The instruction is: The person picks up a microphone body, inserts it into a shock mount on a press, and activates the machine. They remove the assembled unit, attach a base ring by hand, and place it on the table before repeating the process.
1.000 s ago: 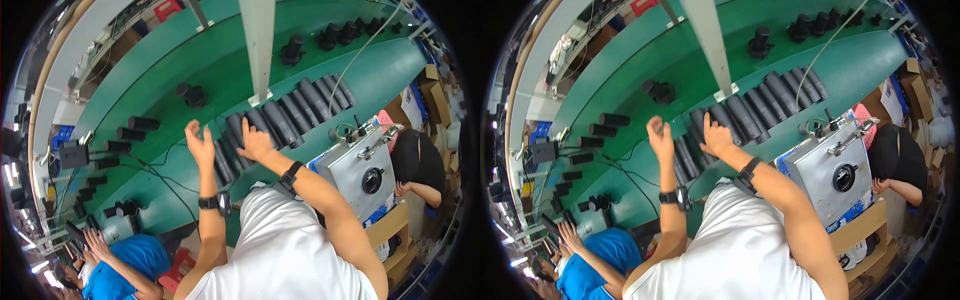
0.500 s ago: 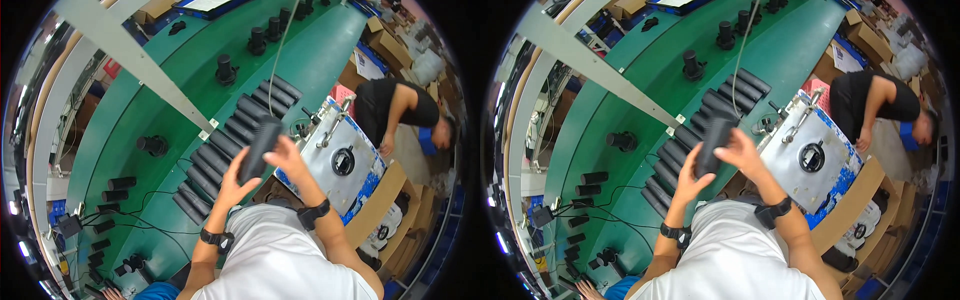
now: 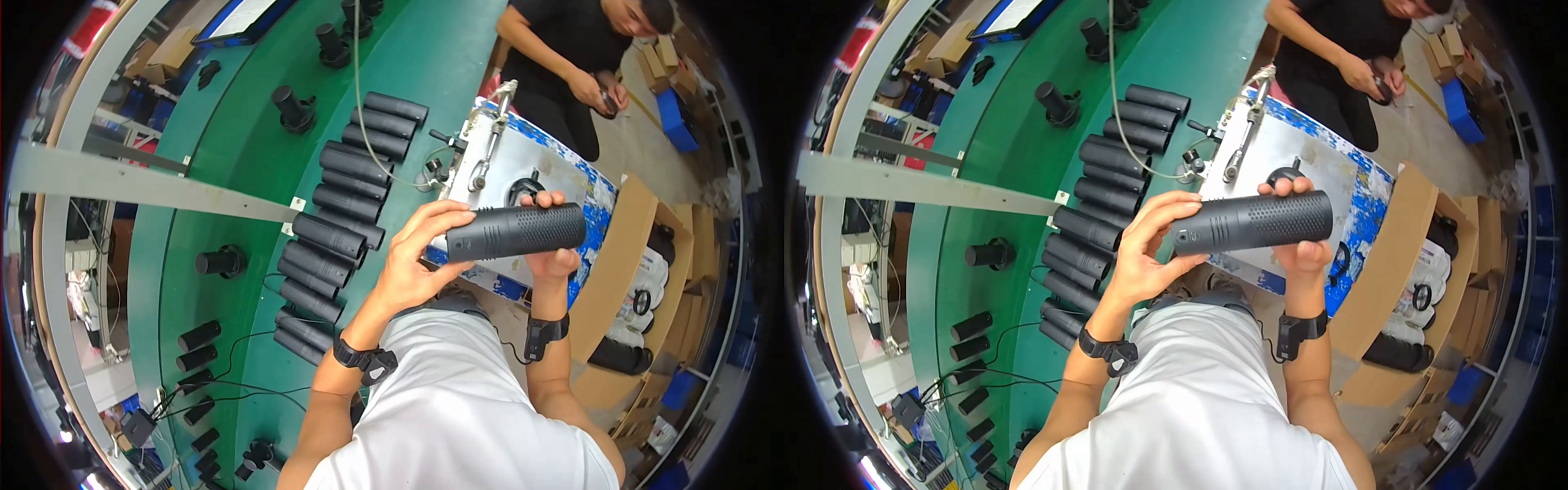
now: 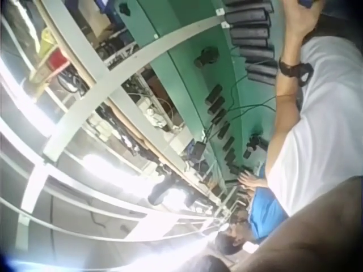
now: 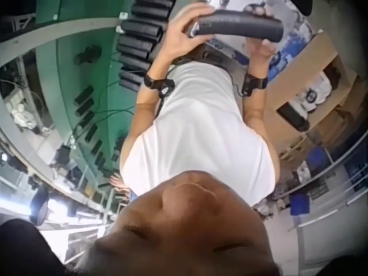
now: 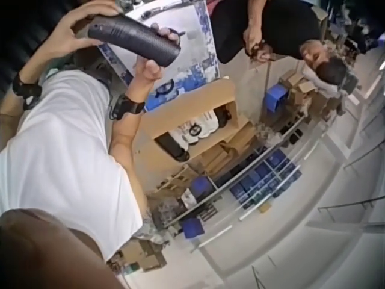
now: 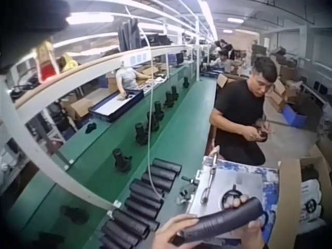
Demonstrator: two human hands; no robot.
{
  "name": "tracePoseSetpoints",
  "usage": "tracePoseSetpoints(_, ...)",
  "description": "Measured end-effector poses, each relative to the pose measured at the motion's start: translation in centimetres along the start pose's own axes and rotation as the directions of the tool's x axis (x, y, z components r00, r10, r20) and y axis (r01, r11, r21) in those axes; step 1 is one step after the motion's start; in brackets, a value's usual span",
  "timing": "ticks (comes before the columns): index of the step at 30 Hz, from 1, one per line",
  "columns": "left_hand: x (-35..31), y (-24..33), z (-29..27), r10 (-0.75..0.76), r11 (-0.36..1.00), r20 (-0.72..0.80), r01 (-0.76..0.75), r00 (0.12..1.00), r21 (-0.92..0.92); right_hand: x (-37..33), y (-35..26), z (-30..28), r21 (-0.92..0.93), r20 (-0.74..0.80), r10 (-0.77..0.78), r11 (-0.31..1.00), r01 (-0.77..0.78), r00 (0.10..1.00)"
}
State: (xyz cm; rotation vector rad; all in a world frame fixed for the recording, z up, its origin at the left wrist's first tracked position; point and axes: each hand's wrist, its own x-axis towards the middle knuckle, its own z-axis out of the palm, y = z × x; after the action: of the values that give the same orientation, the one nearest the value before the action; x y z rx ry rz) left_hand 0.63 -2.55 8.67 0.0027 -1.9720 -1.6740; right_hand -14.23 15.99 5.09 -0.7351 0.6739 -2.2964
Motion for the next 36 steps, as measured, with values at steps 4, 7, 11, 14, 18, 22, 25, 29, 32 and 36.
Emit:
tracePoseSetpoints(4, 0.5, -0.9, 2.1, -0.255, 0.913, 0.241, 0.316, 0.936, -0.259, -1.8, -2.5, 0.2, -0.126, 0.012, 0.007, 0.992, -0.006, 1.0)
tracePoseSetpoints(7, -1.0, -5.3, 4.6, -0.512, 0.691, 0.541, 0.694, 0.668, -0.202, -1.7, -3.9, -0.9, -0.293, -0.046, -0.047, 0.956, 0.031, 0.998)
tracePoseSetpoints(11, -2.9, -7.7, 5.3, -0.592, 0.711, 0.441, 0.694, 0.675, -0.109, -0.1, -5.7, -4.0, -0.603, -0.285, -0.292, 0.795, 0.066, 0.913)
tracePoseSetpoints(14, -4.0, -8.0, 3.7, -0.593, 0.673, 0.489, 0.727, 0.639, -0.135, 0.6, -5.5, -5.8, -0.735, -0.282, -0.285, 0.678, -0.015, 0.916)
tracePoseSetpoints(18, -5.7, -8.8, 3.4, -0.641, 0.621, 0.45, 0.765, 0.622, -0.172, 1.0, -3.5, -6.7, -0.836, -0.218, -0.144, 0.538, -0.108, 0.965)
tracePoseSetpoints(22, -6.2, -8.5, 3.6, -0.658, 0.571, 0.451, 0.79, 0.603, -0.223, 0.6, -0.5, -8.1, -0.908, -0.139, -0.201, 0.417, -0.044, 0.97)
tracePoseSetpoints(25, -6.4, -8.4, 3.5, -0.665, 0.565, 0.431, 0.788, 0.61, -0.244, -0.3, 1.6, -7.8, -0.9, -0.234, -0.429, 0.434, -0.029, 0.872)
tracePoseSetpoints(29, -5.4, -7.6, 3.3, -0.659, 0.574, 0.417, 0.777, 0.626, -0.26, 0.7, 2.4, -8.1, -0.977, -0.196, -0.433, 0.158, -0.14, 0.88)
tracePoseSetpoints(32, -5.3, -8.0, 3.3, -0.662, 0.59, 0.407, 0.773, 0.629, -0.234, 0.8, 3.2, -8.0, -0.968, -0.237, -0.535, 0.201, -0.151, 0.811)
tracePoseSetpoints(36, -5.8, -8.7, 3.5, -0.649, 0.564, 0.393, 0.759, 0.651, -0.326, 0.6, 4.6, -8.1, -0.965, -0.262, -0.655, 0.184, -0.187, 0.709)
